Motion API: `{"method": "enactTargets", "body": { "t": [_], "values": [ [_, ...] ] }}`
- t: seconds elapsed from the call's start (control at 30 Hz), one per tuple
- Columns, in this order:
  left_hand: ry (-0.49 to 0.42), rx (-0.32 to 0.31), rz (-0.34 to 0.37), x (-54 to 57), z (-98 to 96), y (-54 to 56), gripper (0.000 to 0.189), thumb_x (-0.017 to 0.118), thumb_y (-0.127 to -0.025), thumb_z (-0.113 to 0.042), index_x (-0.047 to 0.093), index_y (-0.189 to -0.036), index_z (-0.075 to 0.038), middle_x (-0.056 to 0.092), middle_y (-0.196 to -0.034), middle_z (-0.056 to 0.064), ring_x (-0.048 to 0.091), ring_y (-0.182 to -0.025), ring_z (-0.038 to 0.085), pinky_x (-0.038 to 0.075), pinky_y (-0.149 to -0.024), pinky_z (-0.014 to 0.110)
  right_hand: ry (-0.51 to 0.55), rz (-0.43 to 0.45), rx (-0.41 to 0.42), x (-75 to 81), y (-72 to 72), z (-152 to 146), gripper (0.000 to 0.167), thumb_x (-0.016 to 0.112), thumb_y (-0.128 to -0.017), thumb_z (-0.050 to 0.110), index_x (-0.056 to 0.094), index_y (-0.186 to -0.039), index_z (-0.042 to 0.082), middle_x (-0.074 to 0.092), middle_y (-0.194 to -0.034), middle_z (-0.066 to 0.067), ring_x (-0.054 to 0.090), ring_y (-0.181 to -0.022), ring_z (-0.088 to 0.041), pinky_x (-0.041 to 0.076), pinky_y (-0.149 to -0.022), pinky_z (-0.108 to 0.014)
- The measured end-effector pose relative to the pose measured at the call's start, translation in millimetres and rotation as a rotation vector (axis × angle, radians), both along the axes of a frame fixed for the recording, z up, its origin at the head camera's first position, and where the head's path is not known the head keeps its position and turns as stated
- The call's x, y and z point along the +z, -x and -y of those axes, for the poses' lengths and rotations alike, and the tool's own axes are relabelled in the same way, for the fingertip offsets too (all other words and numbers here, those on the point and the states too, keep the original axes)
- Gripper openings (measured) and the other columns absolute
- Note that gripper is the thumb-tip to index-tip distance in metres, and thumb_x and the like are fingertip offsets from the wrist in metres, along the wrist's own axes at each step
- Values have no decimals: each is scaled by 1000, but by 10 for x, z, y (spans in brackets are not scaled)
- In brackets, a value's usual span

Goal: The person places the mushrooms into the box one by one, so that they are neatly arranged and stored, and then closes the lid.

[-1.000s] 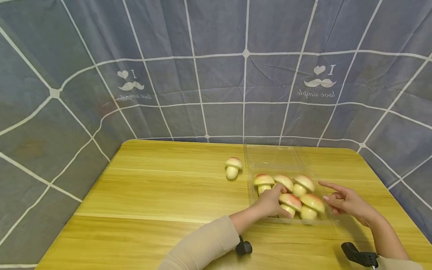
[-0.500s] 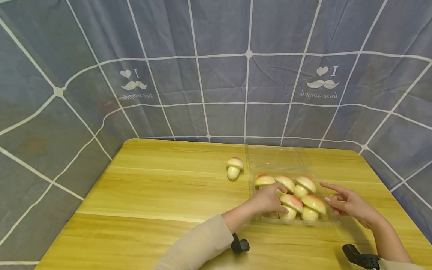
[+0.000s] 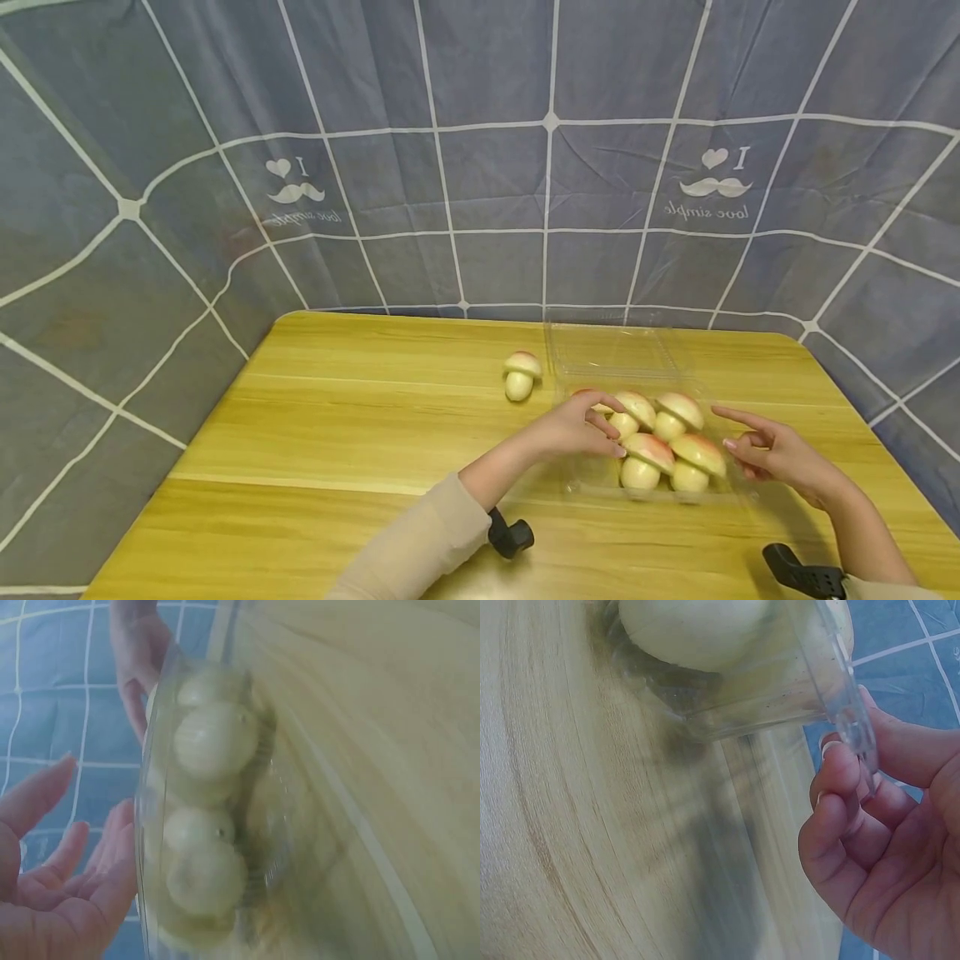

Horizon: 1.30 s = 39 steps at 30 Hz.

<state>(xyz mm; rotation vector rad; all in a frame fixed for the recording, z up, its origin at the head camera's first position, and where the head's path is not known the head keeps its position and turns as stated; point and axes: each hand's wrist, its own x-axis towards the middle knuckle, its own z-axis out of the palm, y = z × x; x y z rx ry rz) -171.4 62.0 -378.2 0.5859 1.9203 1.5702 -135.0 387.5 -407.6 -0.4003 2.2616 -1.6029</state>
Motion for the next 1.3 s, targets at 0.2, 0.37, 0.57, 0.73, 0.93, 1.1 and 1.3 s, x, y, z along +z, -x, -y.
{"method": "enactTargets", "body": {
  "t": [0.2, 0.37, 0.57, 0.73, 0.93, 1.1, 1.3],
  "values": [
    [-75, 72, 3, -22, 154, 99, 48, 69, -83, -6, 51, -127, -4, 64, -100, 10, 62, -84, 13, 49, -78, 29, 3, 5, 8, 17, -6, -1, 50, 48, -97, 7, 44, -132, 43, 53, -68, 4, 47, -56, -6, 32, -45, -37],
    [-114, 151, 24, -14, 308, 171, 44, 67, -85, -7, 52, -126, -6, 63, -97, 8, 62, -85, 16, 50, -80, 33, 15, -1, 14, 9, -4, 6, 50, 47, -97, 6, 44, -132, 42, 52, -68, 4, 47, -56, -6, 32, -45, -37],
    [-146, 195, 25, -43, 533, 284, 47, 66, -86, -8, 48, -129, -4, 63, -104, 13, 62, -94, 21, 50, -85, 36, 6, -8, 5, -2, 3, 16, 49, 48, -97, 6, 43, -135, 38, 52, -69, 3, 47, -56, -5, 35, -45, -35],
    [-163, 236, 9, -81, 694, 345, 49, 65, -87, -8, 45, -131, -2, 61, -111, 18, 61, -100, 25, 47, -90, 39, 8, -3, 2, 8, 0, 14, 49, 48, -97, 6, 43, -133, 39, 53, -68, 2, 46, -56, -6, 31, -45, -37],
    [-173, 313, 6, -125, 872, 394, 51, 64, -87, -6, 43, -134, -4, 58, -116, 23, 59, -104, 31, 45, -92, 43, 32, -8, 16, -2, 3, 13, 53, 46, -97, 2, 45, -129, 44, 53, -68, 3, 46, -55, -6, 28, -45, -37],
    [-162, 362, 19, -172, 968, 429, 54, 64, -86, -5, 41, -135, -4, 58, -117, 23, 59, -103, 30, 43, -93, 47, 55, -11, 38, -22, -2, 6, 57, 44, -97, -1, 44, -130, 45, 53, -68, 3, 47, -56, -7, 29, -44, -37],
    [-156, 405, 18, -241, 1026, 479, 56, 65, -85, -2, 39, -136, -3, 59, -114, 24, 60, -103, 30, 44, -92, 46, 29, -20, 29, 3, 3, 0, 55, 45, -97, 1, 44, -129, 45, 53, -68, 2, 47, -56, -6, 30, -44, -36]
  ]
}}
